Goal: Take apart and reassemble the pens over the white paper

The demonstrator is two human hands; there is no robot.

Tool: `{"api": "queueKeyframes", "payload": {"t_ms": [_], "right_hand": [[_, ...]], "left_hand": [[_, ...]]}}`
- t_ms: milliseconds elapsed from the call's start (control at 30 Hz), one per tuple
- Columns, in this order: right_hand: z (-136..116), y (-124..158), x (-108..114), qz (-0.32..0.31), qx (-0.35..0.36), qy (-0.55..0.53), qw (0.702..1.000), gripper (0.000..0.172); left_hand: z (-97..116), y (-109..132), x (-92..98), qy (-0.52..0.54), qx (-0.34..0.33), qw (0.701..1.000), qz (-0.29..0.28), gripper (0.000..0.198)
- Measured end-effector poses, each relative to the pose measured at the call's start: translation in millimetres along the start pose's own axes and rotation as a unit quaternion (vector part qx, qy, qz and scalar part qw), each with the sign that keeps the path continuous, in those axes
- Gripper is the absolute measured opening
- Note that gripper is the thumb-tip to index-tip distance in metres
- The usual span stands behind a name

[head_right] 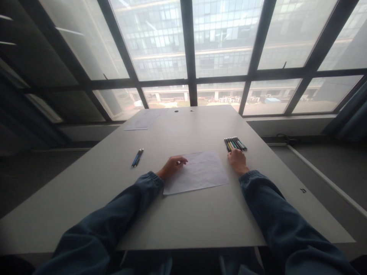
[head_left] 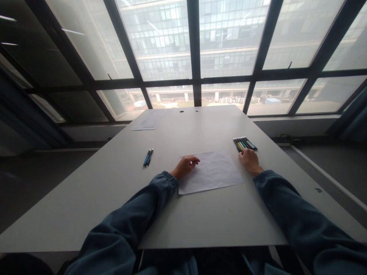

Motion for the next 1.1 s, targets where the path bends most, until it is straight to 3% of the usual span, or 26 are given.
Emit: {"api": "queueKeyframes", "payload": {"t_ms": [233, 367, 467, 567, 667, 833, 933, 1100], "right_hand": [[-1, 1, 1, 0.002, 0.004, -0.001, 1.0, 0.028], [-12, 3, 13, 0.04, 0.028, -0.02, 0.999, 0.028], [-35, 10, 25, 0.068, 0.103, -0.071, 0.99, 0.028], [-71, 24, 28, 0.053, 0.224, -0.14, 0.963, 0.023], [-107, 41, 22, 0.007, 0.322, -0.198, 0.926, 0.021], [-156, 67, 10, -0.021, 0.421, -0.224, 0.879, 0.023], [-169, 81, -1, -0.046, 0.45, -0.204, 0.868, 0.031], [-166, 90, -18, -0.075, 0.456, -0.171, 0.87, 0.03]], "left_hand": [[-1, 0, -0.2, -0.002, -0.002, 1.0, -0.001, 0.022], [-2, 1, -0.6, -0.002, -0.004, 1.0, -0.002, 0.021], [-2, 0, -1.0, -0.004, 0.0, 1.0, -0.002, 0.021], [-2, 0, -0.5, -0.008, 0.004, 1.0, 0.0, 0.021], [-3, 0, 0.0, -0.014, 0.004, 1.0, -0.001, 0.022], [-2, 1, -0.6, -0.019, -0.005, 1.0, -0.008, 0.021], [-3, 2, -1.8, -0.02, -0.002, 1.0, -0.015, 0.02], [-5, 2, -4.9, -0.015, 0.011, 0.999, -0.026, 0.021]]}}
Point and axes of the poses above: each hand's wrist, its own y-axis away from the middle knuckle, its own x-axis out of the back of the hand, z = x × y, the point moved 10 cm from there along -y, towards the middle knuckle, and after that the axes turned 2 degrees about -y, right-handed, at the moved point
